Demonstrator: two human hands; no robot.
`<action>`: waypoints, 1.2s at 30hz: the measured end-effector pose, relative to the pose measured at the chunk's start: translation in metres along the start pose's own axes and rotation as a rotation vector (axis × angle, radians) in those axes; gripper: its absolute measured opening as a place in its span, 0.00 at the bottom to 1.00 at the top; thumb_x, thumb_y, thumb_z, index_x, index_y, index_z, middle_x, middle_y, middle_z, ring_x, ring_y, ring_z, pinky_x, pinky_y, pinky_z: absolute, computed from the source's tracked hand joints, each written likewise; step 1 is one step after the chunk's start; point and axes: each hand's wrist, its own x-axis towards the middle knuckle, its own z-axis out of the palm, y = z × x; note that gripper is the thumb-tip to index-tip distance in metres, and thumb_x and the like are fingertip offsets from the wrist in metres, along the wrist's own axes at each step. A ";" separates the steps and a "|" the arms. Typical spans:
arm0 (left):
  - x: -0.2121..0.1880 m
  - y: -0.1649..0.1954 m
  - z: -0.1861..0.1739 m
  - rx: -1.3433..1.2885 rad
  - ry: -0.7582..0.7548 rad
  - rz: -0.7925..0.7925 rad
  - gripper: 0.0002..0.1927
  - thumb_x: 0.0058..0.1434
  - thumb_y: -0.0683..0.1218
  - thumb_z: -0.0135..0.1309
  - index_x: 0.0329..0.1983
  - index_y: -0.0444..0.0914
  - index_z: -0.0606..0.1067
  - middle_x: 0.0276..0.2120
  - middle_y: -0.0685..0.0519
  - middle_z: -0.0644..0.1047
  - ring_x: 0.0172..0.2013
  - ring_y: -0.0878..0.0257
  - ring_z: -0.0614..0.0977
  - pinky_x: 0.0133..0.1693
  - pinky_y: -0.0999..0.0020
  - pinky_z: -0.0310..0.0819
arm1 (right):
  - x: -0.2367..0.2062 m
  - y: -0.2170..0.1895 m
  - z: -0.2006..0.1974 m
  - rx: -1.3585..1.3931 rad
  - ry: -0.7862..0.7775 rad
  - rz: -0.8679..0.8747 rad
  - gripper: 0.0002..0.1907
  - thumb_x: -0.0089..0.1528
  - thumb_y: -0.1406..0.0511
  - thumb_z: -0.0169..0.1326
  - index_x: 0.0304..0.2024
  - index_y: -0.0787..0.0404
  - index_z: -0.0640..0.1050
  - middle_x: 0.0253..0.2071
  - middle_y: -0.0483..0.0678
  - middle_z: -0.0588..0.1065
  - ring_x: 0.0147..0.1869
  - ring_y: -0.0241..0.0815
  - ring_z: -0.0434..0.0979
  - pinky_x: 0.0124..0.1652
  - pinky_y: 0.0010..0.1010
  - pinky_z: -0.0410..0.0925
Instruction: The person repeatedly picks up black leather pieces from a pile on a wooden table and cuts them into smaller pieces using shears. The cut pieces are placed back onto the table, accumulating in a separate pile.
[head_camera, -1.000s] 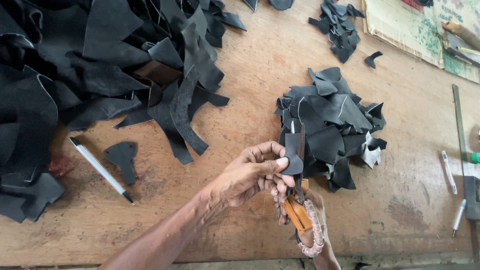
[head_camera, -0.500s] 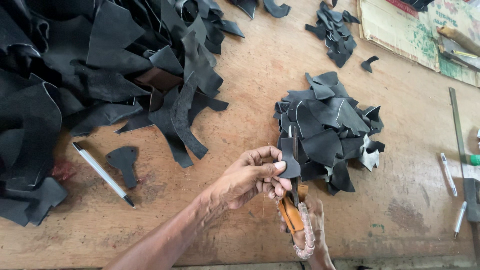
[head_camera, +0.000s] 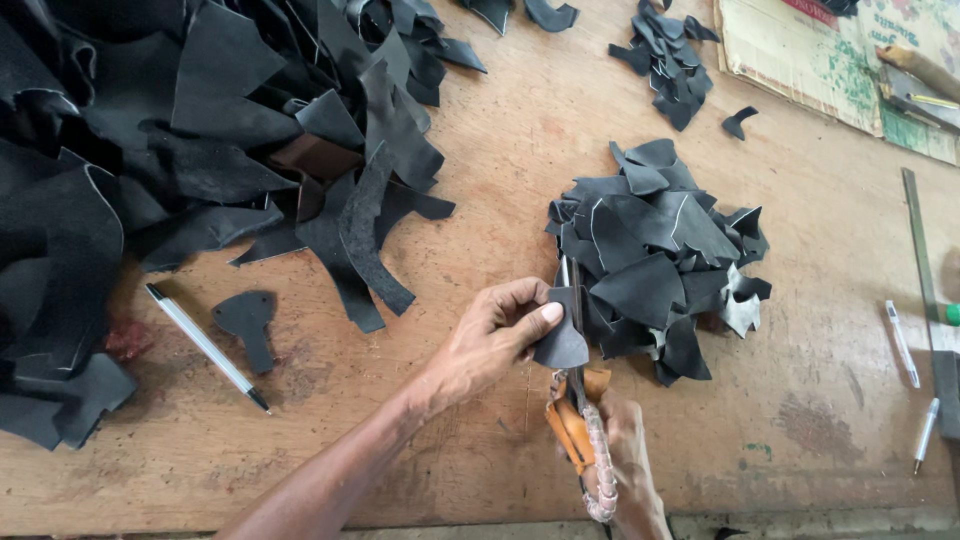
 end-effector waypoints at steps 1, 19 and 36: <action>0.000 -0.001 0.001 -0.022 -0.005 -0.011 0.11 0.72 0.48 0.52 0.35 0.39 0.73 0.25 0.62 0.71 0.26 0.75 0.68 0.28 0.79 0.63 | 0.000 -0.003 0.000 0.002 -0.001 0.003 0.11 0.61 0.64 0.53 0.37 0.68 0.79 0.25 0.48 0.77 0.23 0.36 0.74 0.21 0.28 0.68; 0.003 -0.011 -0.001 -0.003 -0.011 -0.064 0.10 0.70 0.49 0.53 0.38 0.38 0.77 0.26 0.61 0.75 0.26 0.75 0.72 0.27 0.79 0.67 | 0.002 0.030 0.000 0.125 0.057 0.001 0.12 0.62 0.65 0.48 0.32 0.66 0.79 0.16 0.47 0.72 0.14 0.36 0.69 0.14 0.28 0.61; -0.001 0.029 0.014 0.507 -0.452 -0.420 0.16 0.61 0.48 0.59 0.48 0.33 0.79 0.31 0.53 0.80 0.22 0.70 0.76 0.23 0.74 0.72 | 0.004 0.107 -0.055 0.966 -0.109 -0.010 0.33 0.61 0.49 0.47 0.51 0.73 0.74 0.26 0.58 0.75 0.18 0.44 0.73 0.19 0.30 0.69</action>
